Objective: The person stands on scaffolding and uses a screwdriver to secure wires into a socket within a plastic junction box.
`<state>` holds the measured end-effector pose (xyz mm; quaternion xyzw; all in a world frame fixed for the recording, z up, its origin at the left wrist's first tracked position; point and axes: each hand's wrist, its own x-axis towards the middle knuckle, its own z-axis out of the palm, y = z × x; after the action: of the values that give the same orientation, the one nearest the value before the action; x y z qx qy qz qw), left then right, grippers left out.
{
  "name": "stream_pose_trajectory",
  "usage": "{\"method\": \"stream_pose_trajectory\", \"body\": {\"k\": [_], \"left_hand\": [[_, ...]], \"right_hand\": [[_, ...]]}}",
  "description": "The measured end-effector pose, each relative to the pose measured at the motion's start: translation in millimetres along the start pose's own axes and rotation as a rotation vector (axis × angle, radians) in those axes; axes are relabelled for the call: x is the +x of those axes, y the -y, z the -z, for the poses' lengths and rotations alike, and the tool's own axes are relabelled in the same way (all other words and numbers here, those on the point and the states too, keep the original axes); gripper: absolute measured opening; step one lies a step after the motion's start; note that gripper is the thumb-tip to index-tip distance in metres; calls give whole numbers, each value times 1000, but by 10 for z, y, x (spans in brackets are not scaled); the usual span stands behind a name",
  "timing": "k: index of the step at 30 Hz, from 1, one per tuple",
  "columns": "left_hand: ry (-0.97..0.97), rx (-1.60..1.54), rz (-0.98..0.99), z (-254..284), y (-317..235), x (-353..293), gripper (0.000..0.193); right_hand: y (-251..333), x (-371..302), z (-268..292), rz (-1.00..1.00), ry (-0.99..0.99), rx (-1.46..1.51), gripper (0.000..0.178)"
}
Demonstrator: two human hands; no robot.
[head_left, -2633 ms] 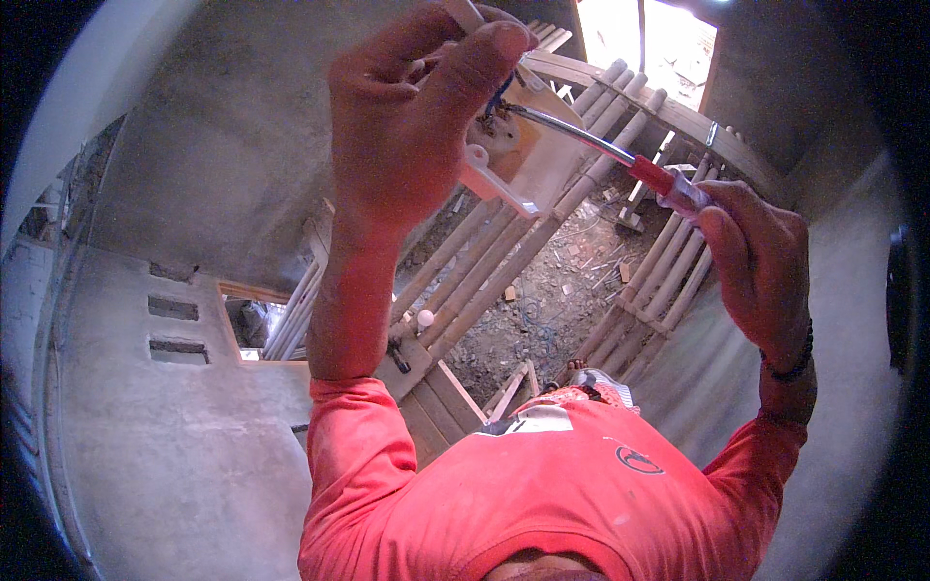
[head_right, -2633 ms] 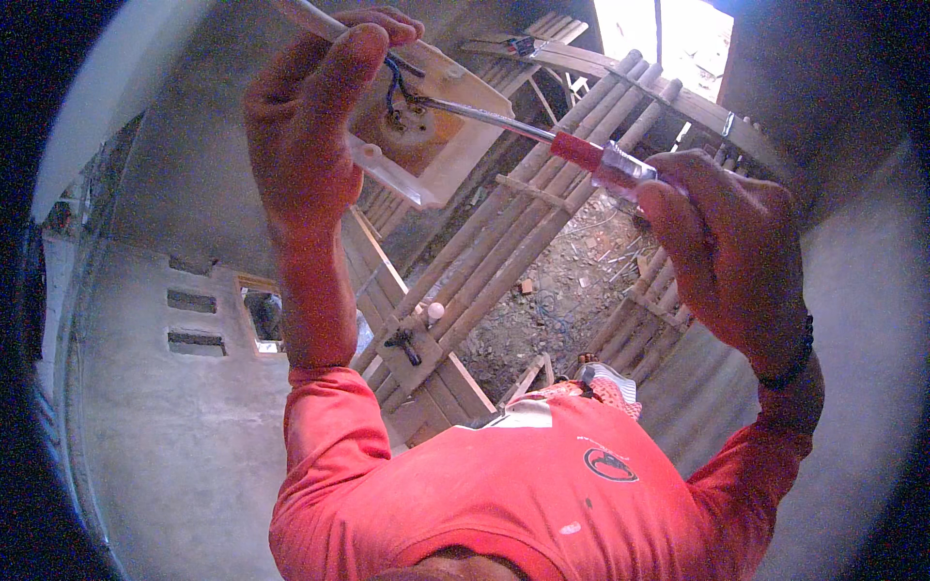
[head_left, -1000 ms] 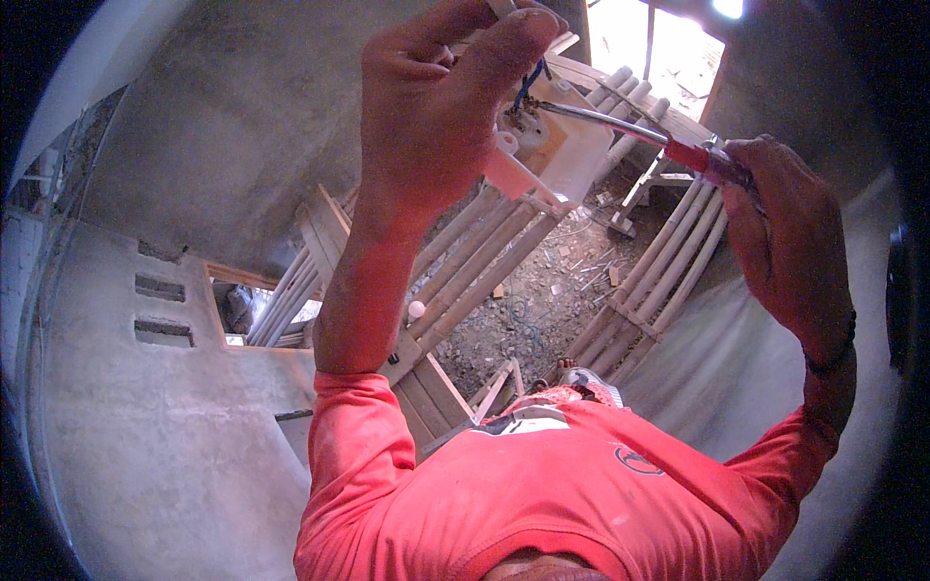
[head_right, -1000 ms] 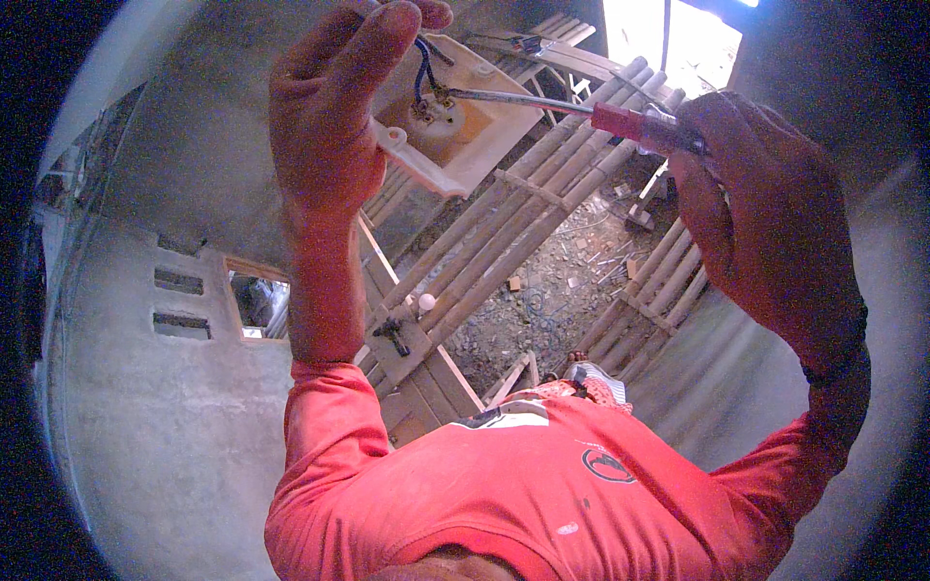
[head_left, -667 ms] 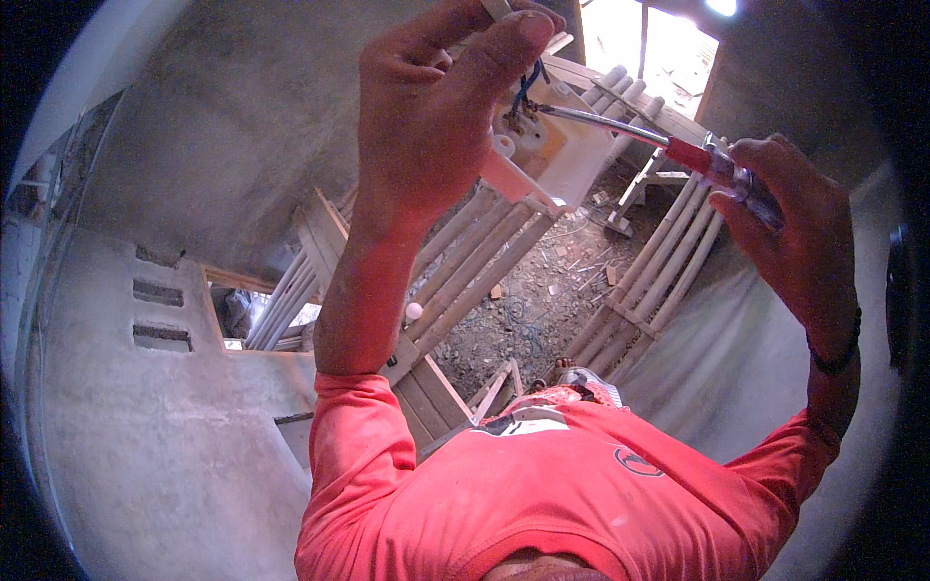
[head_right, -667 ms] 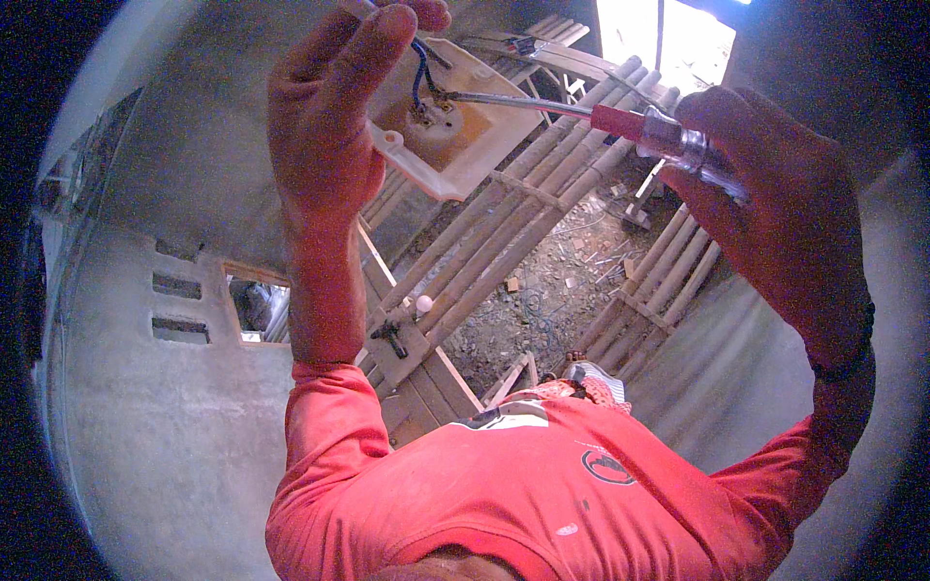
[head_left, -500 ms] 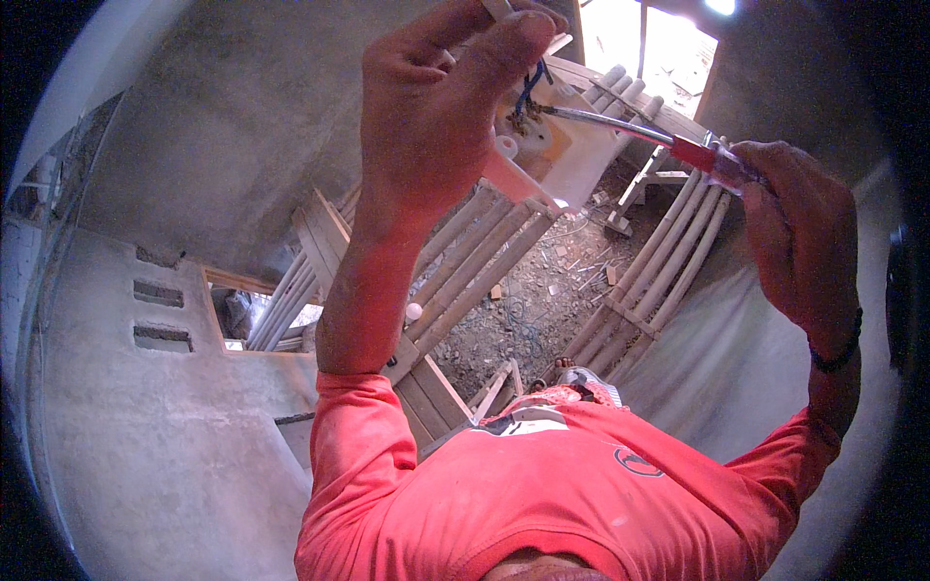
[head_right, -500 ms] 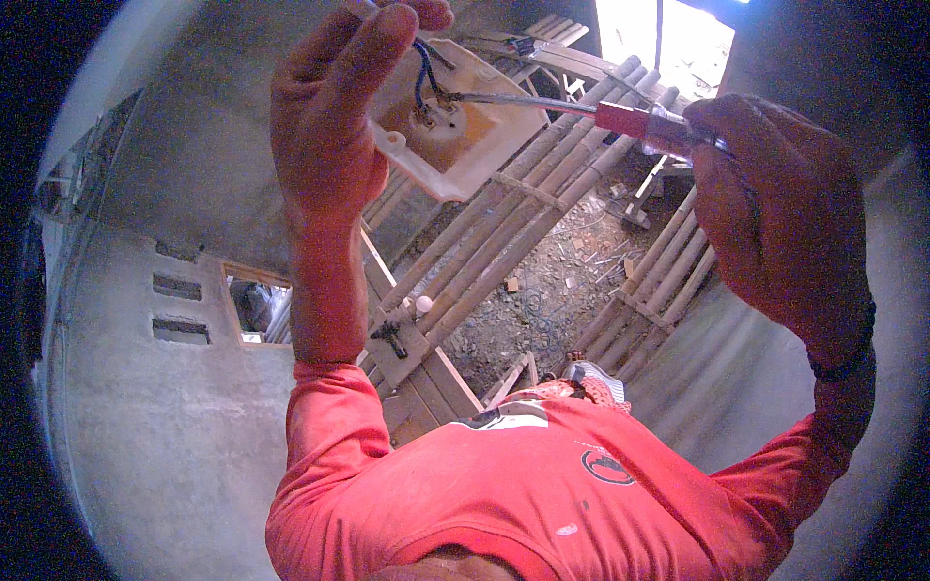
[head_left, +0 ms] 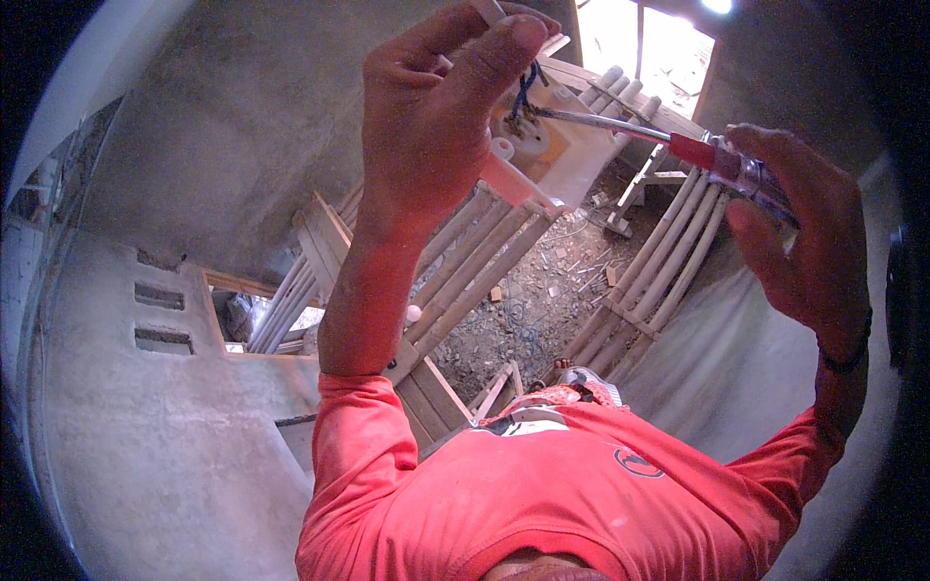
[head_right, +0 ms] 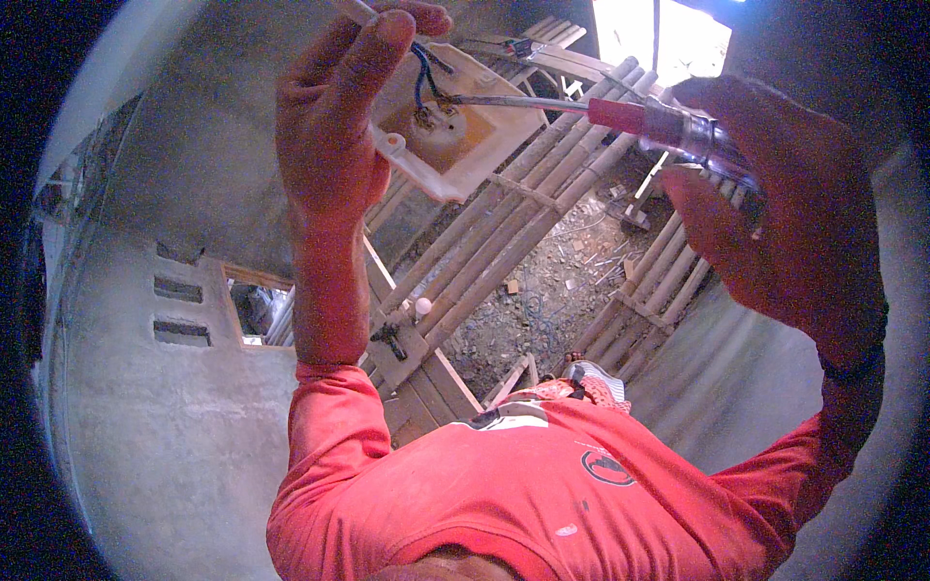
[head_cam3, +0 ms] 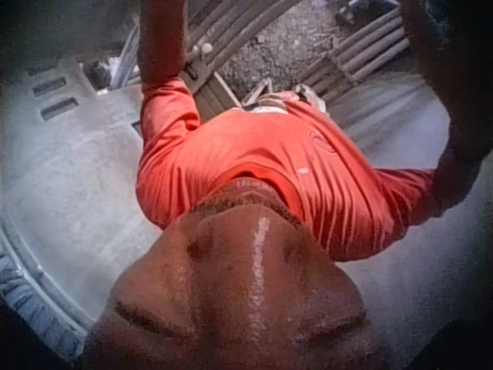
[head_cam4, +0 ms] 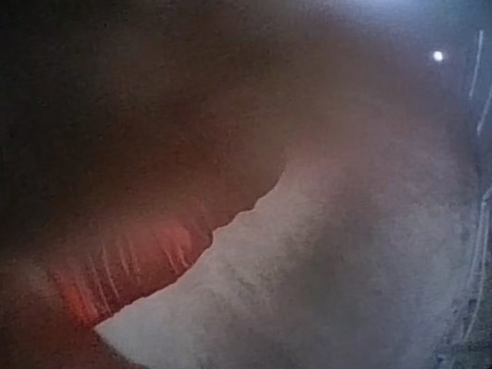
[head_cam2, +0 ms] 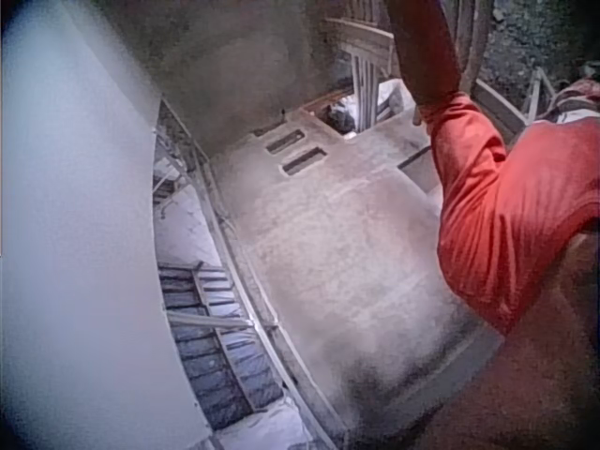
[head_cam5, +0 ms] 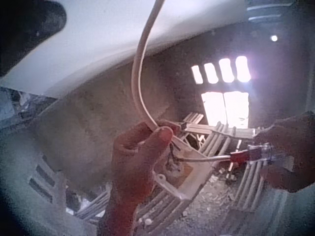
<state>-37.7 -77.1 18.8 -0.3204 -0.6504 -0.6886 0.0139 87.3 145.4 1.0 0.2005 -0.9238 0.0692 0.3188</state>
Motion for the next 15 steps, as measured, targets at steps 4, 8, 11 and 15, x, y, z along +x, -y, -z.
{"method": "stream_pose_trajectory", "body": {"k": [4, 8, 11, 15], "left_hand": [[-10, -2, 2, -38, -26, -5, 22], [-57, 32, 21, -9, 26, 16, 22], [-55, 21, 18, -24, 2, 14, 22], [-19, -5, -17, 8, 9, 13, 23]], "right_hand": [[-73, -12, 14, 1, 57, -46, 24], [-43, 20, 4, 16, 36, -26, 25], [-84, 3, -24, -7, 47, 31, 28], [-75, 17, -41, 1, 41, 37, 32]]}}
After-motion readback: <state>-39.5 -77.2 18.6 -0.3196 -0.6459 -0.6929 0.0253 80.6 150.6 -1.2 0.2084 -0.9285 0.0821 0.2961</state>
